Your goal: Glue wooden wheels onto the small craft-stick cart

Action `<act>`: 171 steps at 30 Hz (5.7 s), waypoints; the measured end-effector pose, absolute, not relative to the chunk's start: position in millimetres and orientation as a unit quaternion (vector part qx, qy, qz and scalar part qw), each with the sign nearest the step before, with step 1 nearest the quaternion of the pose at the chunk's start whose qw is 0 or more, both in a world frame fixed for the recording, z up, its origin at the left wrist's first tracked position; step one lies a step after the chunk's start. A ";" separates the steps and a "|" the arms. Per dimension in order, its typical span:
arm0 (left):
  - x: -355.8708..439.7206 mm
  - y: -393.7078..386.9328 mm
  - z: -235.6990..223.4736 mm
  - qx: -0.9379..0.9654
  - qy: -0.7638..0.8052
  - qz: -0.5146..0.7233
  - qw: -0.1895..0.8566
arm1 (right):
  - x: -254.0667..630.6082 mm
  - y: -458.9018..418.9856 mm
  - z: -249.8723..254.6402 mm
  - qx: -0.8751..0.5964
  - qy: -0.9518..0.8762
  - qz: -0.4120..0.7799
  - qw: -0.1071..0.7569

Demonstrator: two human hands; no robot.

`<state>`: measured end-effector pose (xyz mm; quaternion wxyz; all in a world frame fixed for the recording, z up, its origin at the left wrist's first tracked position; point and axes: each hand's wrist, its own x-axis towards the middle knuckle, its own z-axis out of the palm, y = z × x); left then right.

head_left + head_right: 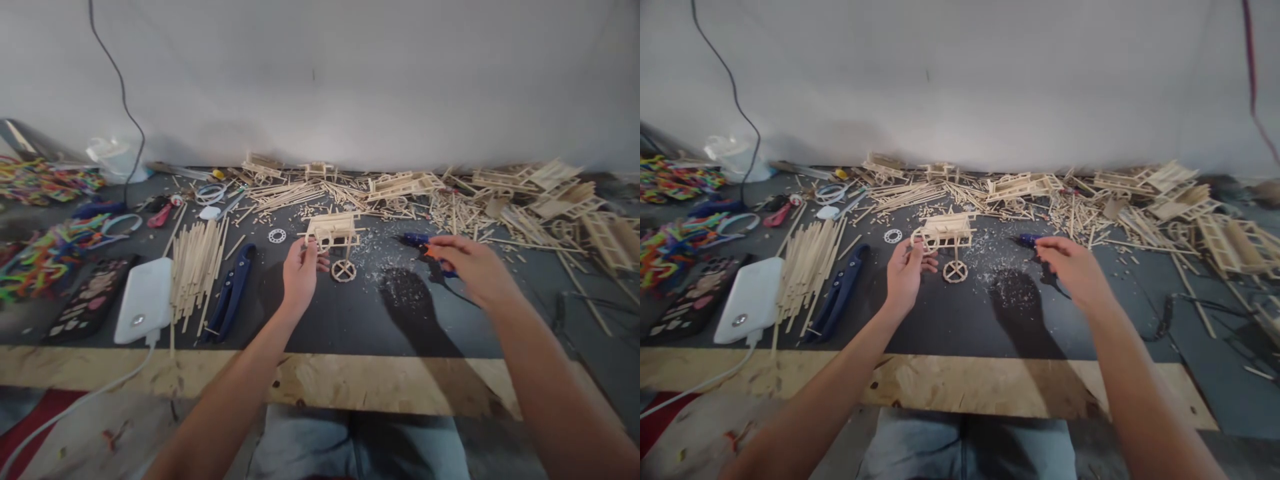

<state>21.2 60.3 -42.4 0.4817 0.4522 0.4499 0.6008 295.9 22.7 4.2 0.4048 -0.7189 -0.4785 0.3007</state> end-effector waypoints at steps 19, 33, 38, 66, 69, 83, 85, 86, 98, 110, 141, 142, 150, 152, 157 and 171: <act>16.3 128.5 68.8 0.677 0.458 0.385 0.428 | 218.6 95.5 43.7 -0.485 -0.735 0.458 0.118; 16.7 134.3 60.3 0.584 0.419 0.429 0.547 | 205.5 98.9 40.6 -0.466 -0.732 0.484 0.114; 18.8 134.1 60.5 0.593 0.407 0.437 0.540 | 200.9 98.6 38.7 -0.467 -0.720 0.493 0.142; 25.4 126.7 61.3 0.611 0.399 0.463 0.503 | 194.4 85.2 61.7 -0.517 -0.624 0.482 0.332; 26.1 125.9 61.9 0.616 0.403 0.452 0.503 | 193.7 85.3 60.3 -0.515 -0.618 0.489 0.337; 25.5 124.1 62.1 0.632 0.405 0.440 0.493 | 194.4 86.1 58.6 -0.507 -0.610 0.503 0.343; 25.5 124.1 62.3 0.635 0.413 0.437 0.485 | 194.5 86.0 58.4 -0.508 -0.611 0.503 0.340; 25.5 124.2 62.5 0.637 0.416 0.436 0.481 | 194.5 85.9 58.5 -0.509 -0.611 0.503 0.338; 24.4 124.6 62.7 0.647 0.426 0.424 0.469 | 194.3 85.1 62.1 -0.500 -0.612 0.512 0.338; 23.2 123.6 63.8 0.664 0.432 0.417 0.447 | 193.5 85.1 58.6 -0.493 -0.592 0.527 0.360; 18.2 121.4 68.5 0.740 0.378 0.412 0.374 | 189.5 87.3 54.6 -0.514 -0.633 0.447 0.368; 18.0 121.1 68.7 0.743 0.374 0.412 0.373 | 189.8 87.7 54.0 -0.518 -0.637 0.437 0.367; 18.3 126.3 63.4 0.674 0.339 0.472 0.455 | 192.5 90.4 48.0 -0.523 -0.650 0.412 0.367; 20.1 127.7 62.0 0.626 0.340 0.494 0.499 | 192.3 91.2 47.1 -0.504 -0.658 0.424 0.366; 22.7 127.7 61.1 0.591 0.358 0.430 0.581 | 190.0 92.1 43.1 -0.493 -0.670 0.454 0.320; 1.3 133.1 61.1 0.684 0.353 0.230 0.595 | 187.5 99.5 24.7 -0.433 -0.691 0.538 0.216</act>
